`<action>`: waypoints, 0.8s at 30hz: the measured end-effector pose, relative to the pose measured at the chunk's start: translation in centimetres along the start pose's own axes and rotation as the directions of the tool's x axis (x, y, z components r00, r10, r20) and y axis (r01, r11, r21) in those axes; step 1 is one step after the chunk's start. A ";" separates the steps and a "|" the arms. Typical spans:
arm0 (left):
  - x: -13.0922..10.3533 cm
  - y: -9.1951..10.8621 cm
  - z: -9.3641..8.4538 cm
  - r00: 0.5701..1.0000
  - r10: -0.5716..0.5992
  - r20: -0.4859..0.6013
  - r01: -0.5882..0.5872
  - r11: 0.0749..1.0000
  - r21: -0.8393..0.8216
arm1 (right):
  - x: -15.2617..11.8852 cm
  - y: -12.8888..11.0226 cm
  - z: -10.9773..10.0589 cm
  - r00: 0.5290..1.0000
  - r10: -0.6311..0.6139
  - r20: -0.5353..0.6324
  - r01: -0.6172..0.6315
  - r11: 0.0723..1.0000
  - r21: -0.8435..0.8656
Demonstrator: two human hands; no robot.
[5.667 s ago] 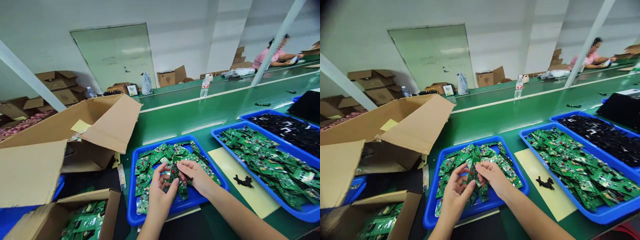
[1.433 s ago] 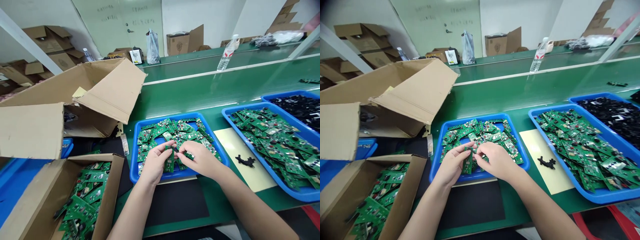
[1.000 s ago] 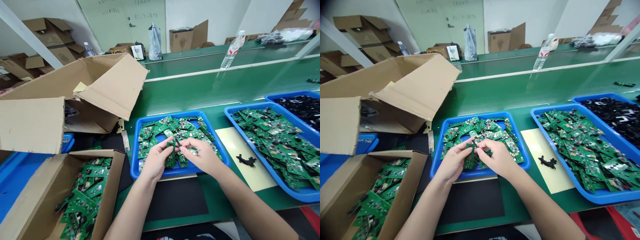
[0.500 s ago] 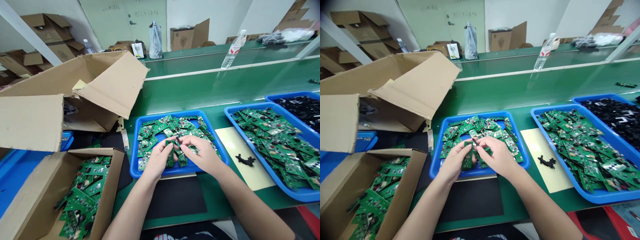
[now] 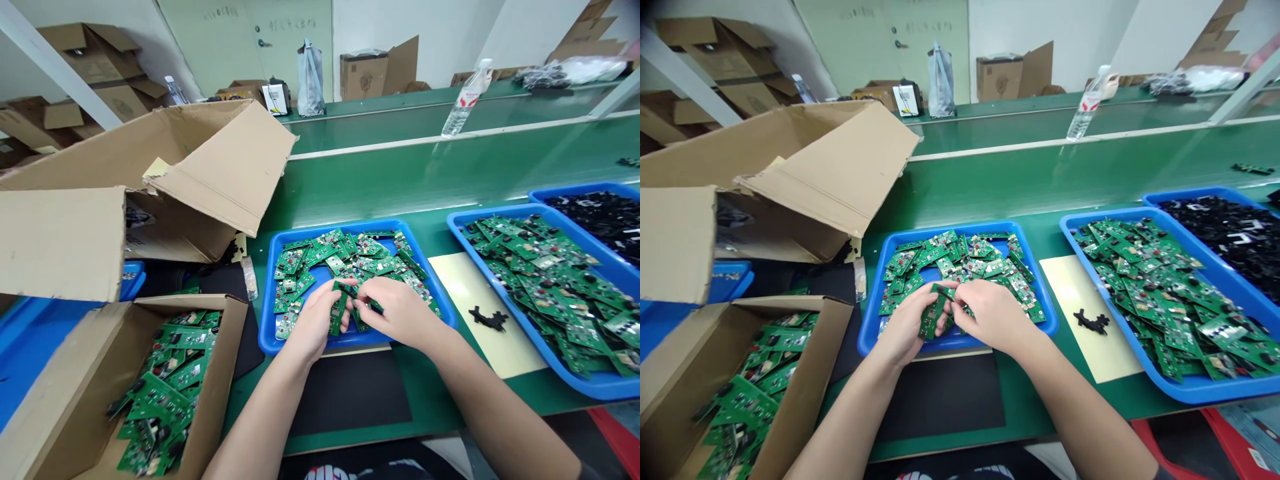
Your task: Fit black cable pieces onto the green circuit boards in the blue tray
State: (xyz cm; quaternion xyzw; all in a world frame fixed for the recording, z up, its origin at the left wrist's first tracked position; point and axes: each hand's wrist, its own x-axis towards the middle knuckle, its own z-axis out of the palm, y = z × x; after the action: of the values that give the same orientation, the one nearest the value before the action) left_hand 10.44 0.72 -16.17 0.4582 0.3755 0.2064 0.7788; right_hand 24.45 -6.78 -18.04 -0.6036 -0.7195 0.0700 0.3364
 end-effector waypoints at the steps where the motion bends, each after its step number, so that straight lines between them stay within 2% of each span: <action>1: 0.0 0.0 0.0 1.000 -0.003 0.000 0.003 1.000 -0.002 | 0.0 0.0 0.0 1.000 -0.005 -0.003 0.005 1.000 -0.007; 16: 0.4 -0.6 -0.1 0.998 0.013 0.064 -0.014 1.000 0.021 | -0.1 0.0 0.2 0.999 -0.029 -0.033 0.025 0.994 -0.106; 24: 0.2 -0.8 -0.2 0.998 0.031 0.063 -0.033 0.999 0.026 | 0.0 -0.1 0.1 0.998 -0.033 -0.049 0.026 0.991 -0.134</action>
State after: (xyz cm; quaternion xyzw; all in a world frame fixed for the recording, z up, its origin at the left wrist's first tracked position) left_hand 10.43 0.55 -16.97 0.4809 0.3462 0.1993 0.7805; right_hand 24.26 -6.80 -18.08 -0.6157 -0.7225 0.0012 0.3145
